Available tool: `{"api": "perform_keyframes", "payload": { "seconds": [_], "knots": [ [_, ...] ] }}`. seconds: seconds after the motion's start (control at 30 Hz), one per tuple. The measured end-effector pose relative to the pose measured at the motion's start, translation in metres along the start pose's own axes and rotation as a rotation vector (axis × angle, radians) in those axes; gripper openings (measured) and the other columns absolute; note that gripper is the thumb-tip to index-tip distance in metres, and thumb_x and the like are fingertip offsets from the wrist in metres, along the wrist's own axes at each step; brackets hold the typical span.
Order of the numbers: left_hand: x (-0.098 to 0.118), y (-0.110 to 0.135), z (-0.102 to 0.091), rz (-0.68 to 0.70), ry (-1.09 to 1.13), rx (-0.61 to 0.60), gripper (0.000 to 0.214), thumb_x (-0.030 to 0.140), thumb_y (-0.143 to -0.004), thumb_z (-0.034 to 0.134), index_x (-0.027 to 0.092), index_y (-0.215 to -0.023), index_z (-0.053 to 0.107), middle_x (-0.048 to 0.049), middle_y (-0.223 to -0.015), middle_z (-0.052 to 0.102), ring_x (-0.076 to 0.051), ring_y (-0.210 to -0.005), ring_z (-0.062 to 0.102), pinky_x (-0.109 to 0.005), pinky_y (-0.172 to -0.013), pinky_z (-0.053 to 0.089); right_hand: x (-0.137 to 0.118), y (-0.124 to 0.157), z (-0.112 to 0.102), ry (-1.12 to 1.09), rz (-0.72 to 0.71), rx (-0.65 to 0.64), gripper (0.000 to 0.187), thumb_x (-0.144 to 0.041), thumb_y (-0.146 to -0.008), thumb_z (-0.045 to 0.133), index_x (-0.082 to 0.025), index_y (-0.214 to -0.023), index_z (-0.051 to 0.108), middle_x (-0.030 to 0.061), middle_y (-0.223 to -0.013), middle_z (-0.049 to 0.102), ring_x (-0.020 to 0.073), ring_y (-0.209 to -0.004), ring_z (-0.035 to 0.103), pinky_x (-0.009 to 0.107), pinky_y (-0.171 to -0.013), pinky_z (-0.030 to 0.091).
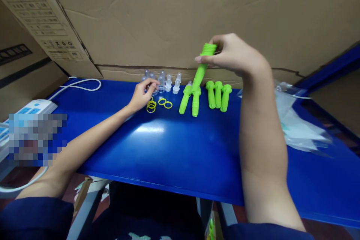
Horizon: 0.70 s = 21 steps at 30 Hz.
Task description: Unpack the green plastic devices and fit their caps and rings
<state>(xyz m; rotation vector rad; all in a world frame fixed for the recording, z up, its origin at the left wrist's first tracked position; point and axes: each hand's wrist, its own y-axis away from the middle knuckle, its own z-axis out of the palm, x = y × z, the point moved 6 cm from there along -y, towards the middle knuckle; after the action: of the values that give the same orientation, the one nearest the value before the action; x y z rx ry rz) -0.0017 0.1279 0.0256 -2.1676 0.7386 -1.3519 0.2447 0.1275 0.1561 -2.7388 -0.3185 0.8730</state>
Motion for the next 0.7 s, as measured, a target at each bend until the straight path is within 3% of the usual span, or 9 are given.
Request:
{"api": "perform_keyframes", "payload": {
  "seconds": [0.13,0.27,0.37,0.5,0.7],
  "knots": [
    [-0.01,-0.009,0.0,0.053,-0.131,-0.019,0.016,0.023,-0.096,0.05,0.019,-0.098,0.066,-0.0052,-0.091,0.074,-0.016,-0.083,0.066,-0.028,-0.077,0.048,0.018,-0.004,0.01,0.149,0.051,-0.207,0.021,-0.034,-0.083,0.079,-0.018,-0.079,0.066,0.0044,-0.075,0.069,0.0179,-0.072,0.063,0.037,-0.072,0.052],
    [-0.009,-0.012,0.013,0.116,-0.323,-0.107,0.018,0.019,-0.093,0.051,0.018,-0.104,0.065,-0.007,-0.095,0.072,-0.021,-0.089,0.066,-0.035,-0.086,0.045,0.031,-0.001,0.011,0.248,0.07,-0.327,0.021,-0.035,-0.085,0.077,-0.018,-0.077,0.067,0.0021,-0.072,0.069,0.0175,-0.069,0.063,0.036,-0.069,0.049],
    [-0.005,-0.014,0.028,0.159,-0.463,-0.216,0.022,0.017,-0.09,0.054,0.018,-0.109,0.065,-0.009,-0.104,0.071,-0.026,-0.101,0.065,-0.041,-0.095,0.04,0.033,0.003,0.009,0.312,0.115,-0.342,0.026,-0.041,-0.083,0.08,-0.018,-0.09,0.07,0.0026,-0.077,0.071,0.02,-0.075,0.066,0.036,-0.07,0.048],
    [0.006,-0.021,0.047,0.216,-0.563,-0.286,0.031,0.013,-0.088,0.052,0.018,-0.116,0.064,-0.0127,-0.119,0.069,-0.032,-0.118,0.057,-0.047,-0.104,0.033,0.031,0.006,0.005,0.316,0.177,-0.283,0.049,-0.042,-0.081,0.083,-0.02,-0.12,0.064,0.0038,-0.088,0.074,0.0248,-0.095,0.068,0.037,-0.078,0.049],
    [0.009,-0.035,0.072,0.264,-0.562,-0.29,0.047,0.014,-0.091,0.052,0.02,-0.138,0.057,-0.0155,-0.139,0.062,-0.036,-0.128,0.049,-0.056,-0.108,0.025,0.037,0.004,0.01,0.335,0.137,-0.398,0.036,-0.046,-0.083,0.079,-0.02,-0.106,0.072,0.0046,-0.092,0.075,0.0252,-0.095,0.069,0.038,-0.08,0.051]
  ]
}}
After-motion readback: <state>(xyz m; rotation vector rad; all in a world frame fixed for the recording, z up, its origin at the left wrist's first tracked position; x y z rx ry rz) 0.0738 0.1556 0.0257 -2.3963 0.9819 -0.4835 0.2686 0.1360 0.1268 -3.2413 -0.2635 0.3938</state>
